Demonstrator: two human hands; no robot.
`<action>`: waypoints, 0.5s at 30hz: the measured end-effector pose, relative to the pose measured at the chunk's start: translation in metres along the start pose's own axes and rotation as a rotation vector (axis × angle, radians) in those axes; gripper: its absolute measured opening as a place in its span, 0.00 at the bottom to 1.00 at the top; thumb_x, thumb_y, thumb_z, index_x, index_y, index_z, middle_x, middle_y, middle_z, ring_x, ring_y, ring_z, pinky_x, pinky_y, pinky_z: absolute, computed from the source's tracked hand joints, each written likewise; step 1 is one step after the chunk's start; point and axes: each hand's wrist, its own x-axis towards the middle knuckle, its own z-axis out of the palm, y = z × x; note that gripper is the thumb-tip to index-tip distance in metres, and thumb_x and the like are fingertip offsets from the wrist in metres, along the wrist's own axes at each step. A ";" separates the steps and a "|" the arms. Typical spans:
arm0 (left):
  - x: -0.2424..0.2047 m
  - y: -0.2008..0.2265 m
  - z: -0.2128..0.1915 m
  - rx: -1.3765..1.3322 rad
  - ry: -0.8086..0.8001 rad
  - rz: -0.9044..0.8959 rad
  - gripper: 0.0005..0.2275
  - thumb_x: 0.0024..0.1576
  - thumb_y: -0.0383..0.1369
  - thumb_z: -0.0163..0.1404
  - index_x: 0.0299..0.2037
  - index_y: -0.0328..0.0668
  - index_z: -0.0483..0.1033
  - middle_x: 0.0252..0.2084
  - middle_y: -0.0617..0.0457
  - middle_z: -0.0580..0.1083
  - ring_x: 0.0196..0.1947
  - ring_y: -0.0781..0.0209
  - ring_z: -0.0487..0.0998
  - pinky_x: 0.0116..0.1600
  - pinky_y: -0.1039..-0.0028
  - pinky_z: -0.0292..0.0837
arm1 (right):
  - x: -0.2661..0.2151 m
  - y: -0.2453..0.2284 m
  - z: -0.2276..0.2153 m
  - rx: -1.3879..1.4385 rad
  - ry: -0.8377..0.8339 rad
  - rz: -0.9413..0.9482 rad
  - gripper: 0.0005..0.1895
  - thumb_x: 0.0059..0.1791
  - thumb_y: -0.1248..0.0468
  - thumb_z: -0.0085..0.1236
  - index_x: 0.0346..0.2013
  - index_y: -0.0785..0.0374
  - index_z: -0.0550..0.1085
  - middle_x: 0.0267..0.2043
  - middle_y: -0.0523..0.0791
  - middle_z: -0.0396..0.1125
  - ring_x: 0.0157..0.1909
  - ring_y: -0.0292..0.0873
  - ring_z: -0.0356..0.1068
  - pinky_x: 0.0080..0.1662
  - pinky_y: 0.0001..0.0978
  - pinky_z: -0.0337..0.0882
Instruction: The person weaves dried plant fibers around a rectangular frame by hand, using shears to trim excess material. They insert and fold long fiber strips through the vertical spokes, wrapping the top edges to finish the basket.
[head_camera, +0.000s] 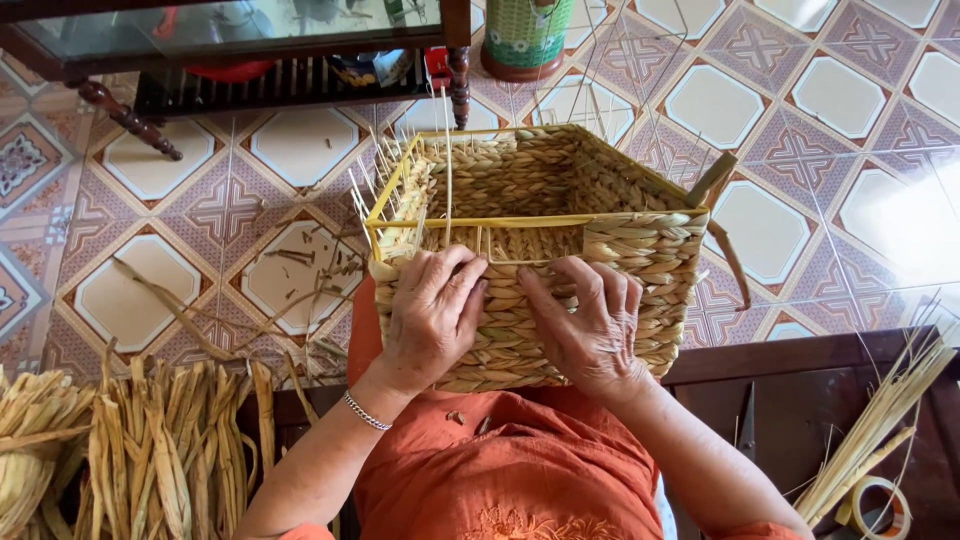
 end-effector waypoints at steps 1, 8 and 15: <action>-0.005 -0.003 0.005 0.000 0.002 0.007 0.14 0.56 0.22 0.60 0.52 0.32 0.75 0.48 0.49 0.71 0.42 0.55 0.71 0.49 0.66 0.70 | -0.003 0.003 0.000 -0.004 0.006 0.001 0.25 0.47 0.63 0.66 0.60 0.50 0.75 0.56 0.44 0.61 0.56 0.47 0.60 0.56 0.44 0.57; -0.005 -0.003 0.003 0.029 0.021 0.017 0.15 0.58 0.24 0.59 0.54 0.40 0.72 0.49 0.52 0.69 0.43 0.56 0.72 0.50 0.64 0.67 | -0.019 0.019 -0.005 0.113 0.062 0.094 0.24 0.49 0.62 0.67 0.60 0.56 0.73 0.56 0.45 0.63 0.54 0.48 0.61 0.55 0.44 0.58; -0.006 -0.005 0.013 0.047 0.024 0.043 0.14 0.59 0.28 0.59 0.54 0.42 0.76 0.48 0.54 0.68 0.42 0.58 0.70 0.49 0.65 0.64 | -0.009 0.016 -0.013 0.087 -0.008 0.151 0.25 0.48 0.64 0.67 0.59 0.57 0.73 0.53 0.45 0.62 0.52 0.49 0.62 0.55 0.47 0.59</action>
